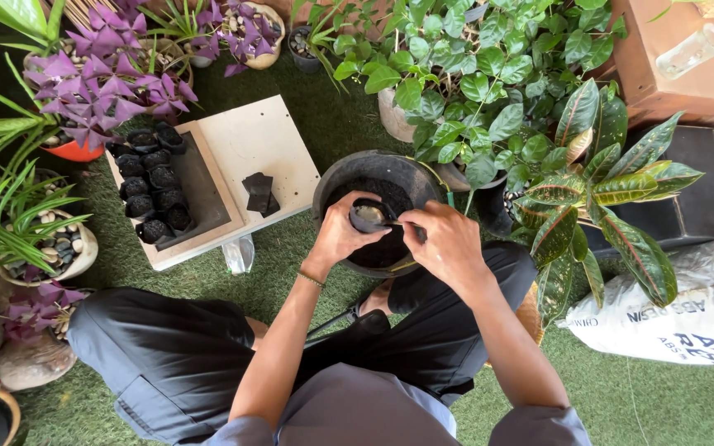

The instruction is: The person fills small black plastic pots with soil using a spoon to scoop the material from a large bucket, then places the filled pots onto a white board.

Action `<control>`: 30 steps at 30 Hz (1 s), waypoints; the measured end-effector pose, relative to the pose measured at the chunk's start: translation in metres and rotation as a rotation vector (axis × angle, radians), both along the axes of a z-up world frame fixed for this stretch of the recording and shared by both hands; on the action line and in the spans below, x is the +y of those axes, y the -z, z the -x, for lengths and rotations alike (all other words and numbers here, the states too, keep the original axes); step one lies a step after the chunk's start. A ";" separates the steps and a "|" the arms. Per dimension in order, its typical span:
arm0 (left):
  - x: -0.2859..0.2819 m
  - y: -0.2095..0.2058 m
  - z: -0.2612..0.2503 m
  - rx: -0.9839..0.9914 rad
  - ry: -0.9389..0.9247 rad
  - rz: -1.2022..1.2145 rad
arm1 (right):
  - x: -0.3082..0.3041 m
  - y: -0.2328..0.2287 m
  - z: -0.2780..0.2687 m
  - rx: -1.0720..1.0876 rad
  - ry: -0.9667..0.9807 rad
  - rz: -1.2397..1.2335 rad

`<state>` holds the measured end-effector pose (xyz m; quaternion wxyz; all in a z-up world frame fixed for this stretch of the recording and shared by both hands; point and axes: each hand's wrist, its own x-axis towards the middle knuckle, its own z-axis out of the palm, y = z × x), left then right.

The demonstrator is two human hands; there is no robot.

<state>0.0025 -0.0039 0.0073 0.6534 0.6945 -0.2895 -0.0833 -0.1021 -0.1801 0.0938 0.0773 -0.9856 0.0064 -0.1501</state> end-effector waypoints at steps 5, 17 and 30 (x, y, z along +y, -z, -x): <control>-0.006 0.011 0.001 0.008 -0.024 0.010 | -0.002 0.008 0.000 -0.019 0.024 0.032; -0.005 0.015 -0.005 0.018 -0.028 0.025 | -0.001 0.025 -0.004 -0.042 0.065 0.076; -0.009 0.045 -0.021 -0.032 -0.032 -0.026 | -0.010 0.040 -0.015 0.050 0.083 0.011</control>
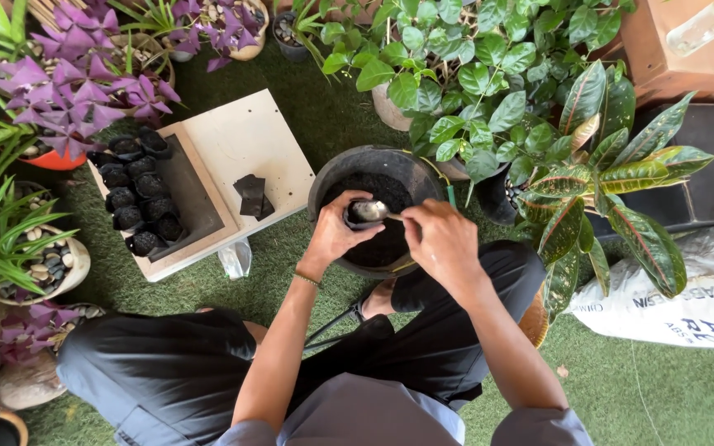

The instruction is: The person fills small black plastic pots with soil using a spoon to scoop the material from a large bucket, then places the filled pots onto a white board.

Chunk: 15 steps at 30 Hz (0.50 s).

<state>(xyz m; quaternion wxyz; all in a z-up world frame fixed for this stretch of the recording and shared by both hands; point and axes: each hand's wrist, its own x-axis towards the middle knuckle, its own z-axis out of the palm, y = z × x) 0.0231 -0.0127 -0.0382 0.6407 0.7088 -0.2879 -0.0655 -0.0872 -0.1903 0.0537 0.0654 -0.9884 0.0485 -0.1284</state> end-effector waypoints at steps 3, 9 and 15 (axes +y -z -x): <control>0.000 0.024 -0.015 0.059 -0.030 -0.011 | -0.011 -0.003 -0.004 -0.021 0.087 0.037; 0.024 0.027 -0.027 0.122 -0.016 -0.089 | -0.037 0.007 -0.038 0.175 0.253 -0.252; 0.032 0.039 -0.035 0.126 -0.057 -0.037 | -0.058 0.187 -0.096 0.524 0.439 -0.182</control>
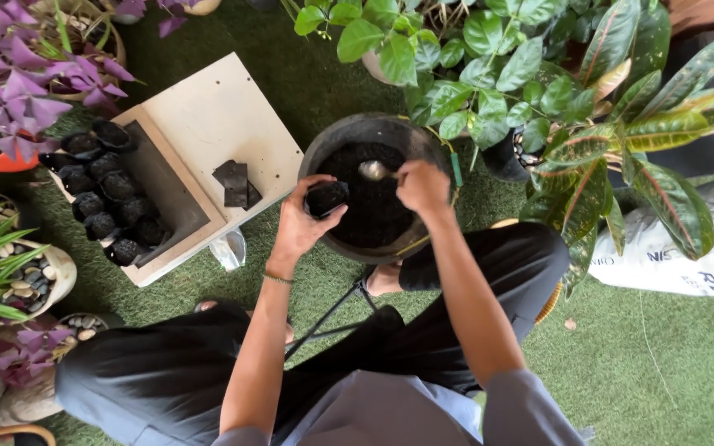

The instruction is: The person fills small black plastic pots with soil using a spoon to scoop the material from a large bucket, then places the filled pots onto a white board.

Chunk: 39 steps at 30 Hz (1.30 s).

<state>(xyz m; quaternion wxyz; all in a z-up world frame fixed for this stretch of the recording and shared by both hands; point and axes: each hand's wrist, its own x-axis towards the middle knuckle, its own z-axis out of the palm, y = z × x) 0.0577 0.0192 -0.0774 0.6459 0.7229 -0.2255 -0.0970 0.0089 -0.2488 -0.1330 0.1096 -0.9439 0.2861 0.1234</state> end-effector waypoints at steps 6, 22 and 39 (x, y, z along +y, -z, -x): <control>-0.003 0.007 -0.011 -0.012 -0.018 0.027 | 0.010 0.107 -0.014 0.085 0.073 -0.137; -0.013 0.026 -0.012 0.062 -0.018 0.012 | 0.016 0.016 0.004 0.107 0.004 -0.112; -0.065 -0.004 0.017 0.115 0.102 0.086 | -0.021 -0.213 0.075 -0.318 -0.198 -0.104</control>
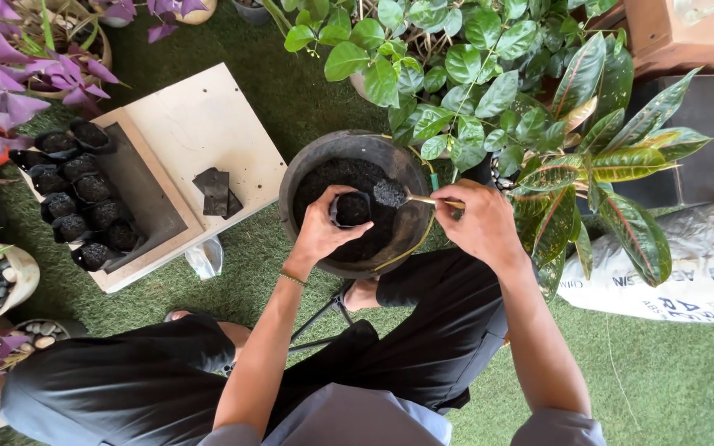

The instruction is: The person fills small black plastic pots with soil using a spoon to scoop the material from a large bucket, then places the filled pots onto a white board.

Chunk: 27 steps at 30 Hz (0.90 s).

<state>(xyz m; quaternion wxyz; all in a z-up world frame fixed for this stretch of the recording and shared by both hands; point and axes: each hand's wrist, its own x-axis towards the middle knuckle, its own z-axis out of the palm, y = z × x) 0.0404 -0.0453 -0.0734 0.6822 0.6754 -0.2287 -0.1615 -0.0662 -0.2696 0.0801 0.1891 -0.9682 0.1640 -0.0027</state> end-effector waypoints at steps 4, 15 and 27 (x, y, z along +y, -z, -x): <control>-0.007 0.003 0.003 0.007 -0.006 -0.023 | 0.006 -0.001 -0.001 0.028 -0.144 0.029; -0.013 -0.015 0.003 0.013 -0.037 0.004 | 0.055 0.028 0.007 -0.446 -0.258 0.564; -0.009 -0.028 0.002 -0.102 -0.025 0.024 | 0.061 0.007 0.014 -0.276 -0.202 0.382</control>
